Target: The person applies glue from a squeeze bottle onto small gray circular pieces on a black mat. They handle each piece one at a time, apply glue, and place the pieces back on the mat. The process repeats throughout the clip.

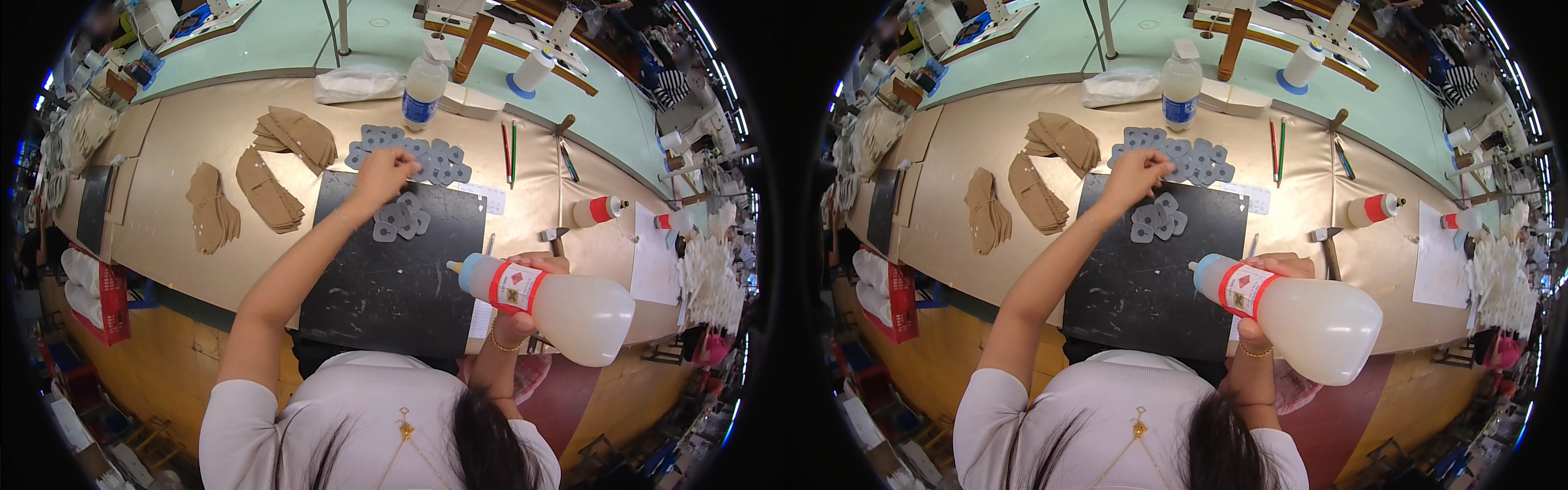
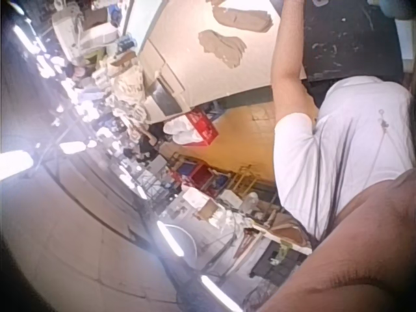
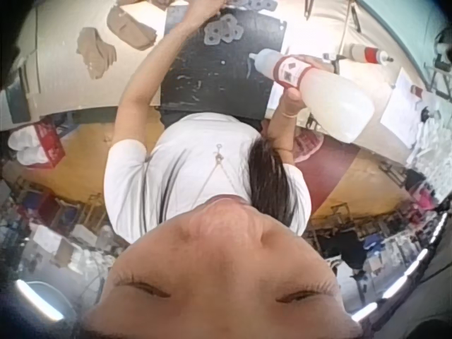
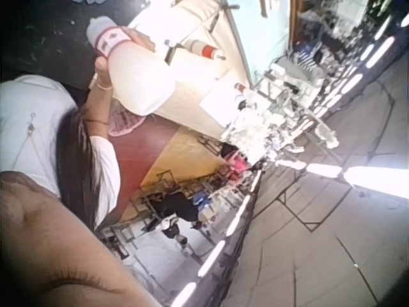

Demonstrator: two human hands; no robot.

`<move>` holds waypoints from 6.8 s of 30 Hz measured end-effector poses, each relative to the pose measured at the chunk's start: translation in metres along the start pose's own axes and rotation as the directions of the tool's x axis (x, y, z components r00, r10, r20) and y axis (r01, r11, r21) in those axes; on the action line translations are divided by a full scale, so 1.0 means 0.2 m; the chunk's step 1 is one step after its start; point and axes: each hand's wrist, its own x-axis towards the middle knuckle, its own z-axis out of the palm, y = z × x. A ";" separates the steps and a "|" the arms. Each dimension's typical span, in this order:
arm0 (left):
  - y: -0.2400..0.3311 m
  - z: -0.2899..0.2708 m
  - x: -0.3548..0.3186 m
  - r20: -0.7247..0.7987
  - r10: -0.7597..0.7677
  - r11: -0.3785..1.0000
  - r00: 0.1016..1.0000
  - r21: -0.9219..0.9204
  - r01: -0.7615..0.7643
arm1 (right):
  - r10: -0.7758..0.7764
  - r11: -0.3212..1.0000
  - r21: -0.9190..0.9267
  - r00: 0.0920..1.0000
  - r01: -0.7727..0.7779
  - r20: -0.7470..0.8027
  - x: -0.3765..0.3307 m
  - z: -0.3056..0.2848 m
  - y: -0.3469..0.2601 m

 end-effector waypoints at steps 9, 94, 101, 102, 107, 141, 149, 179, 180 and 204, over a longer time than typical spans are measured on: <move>-0.09 -0.09 -0.15 0.376 0.173 0.874 0.910 0.367 -0.317 | 0.054 0.998 0.029 0.996 -0.052 -0.075 0.01 -0.05 0.04; -0.27 -0.01 -0.53 0.122 0.459 0.620 0.880 0.666 -0.415 | 0.739 0.178 0.449 0.421 -0.875 0.526 -0.29 0.33 0.36; -0.33 0.04 -0.51 0.080 0.507 0.622 0.858 0.655 -0.429 | 0.708 0.194 0.410 0.416 -0.891 0.570 -0.30 0.35 0.35; -0.34 0.04 -0.51 0.084 0.503 0.641 0.860 0.631 -0.436 | 0.712 0.194 0.409 0.415 -0.892 0.567 -0.30 0.35 0.35; -0.30 -0.01 -0.52 0.136 0.442 0.731 0.887 0.518 -0.444 | 0.718 0.158 0.423 0.398 -0.892 0.571 -0.30 0.33 0.36; -0.29 -0.08 -0.57 0.489 0.163 -0.201 0.857 -0.834 0.514 | 0.762 0.279 0.507 0.510 -0.815 0.400 -0.15 0.19 0.30; -0.27 -0.07 -0.58 0.468 0.148 -0.171 0.872 -0.856 0.488 | 0.739 0.413 0.461 0.585 -0.785 0.335 -0.13 0.19 0.25; -0.18 -0.17 -0.64 0.360 -0.118 0.383 0.925 -0.844 0.377 | 0.598 0.609 0.451 0.751 -0.653 0.279 -0.05 0.20 0.20; -0.18 -0.17 -0.64 0.311 -0.135 0.441 0.941 -0.831 0.339 | 0.550 0.615 0.473 0.773 -0.631 0.316 -0.05 0.20 0.21; 0.11 -0.20 -0.70 0.124 -0.127 0.719 0.984 -0.671 0.178 | -0.032 0.980 0.200 0.966 -0.021 0.258 -0.01 0.28 0.06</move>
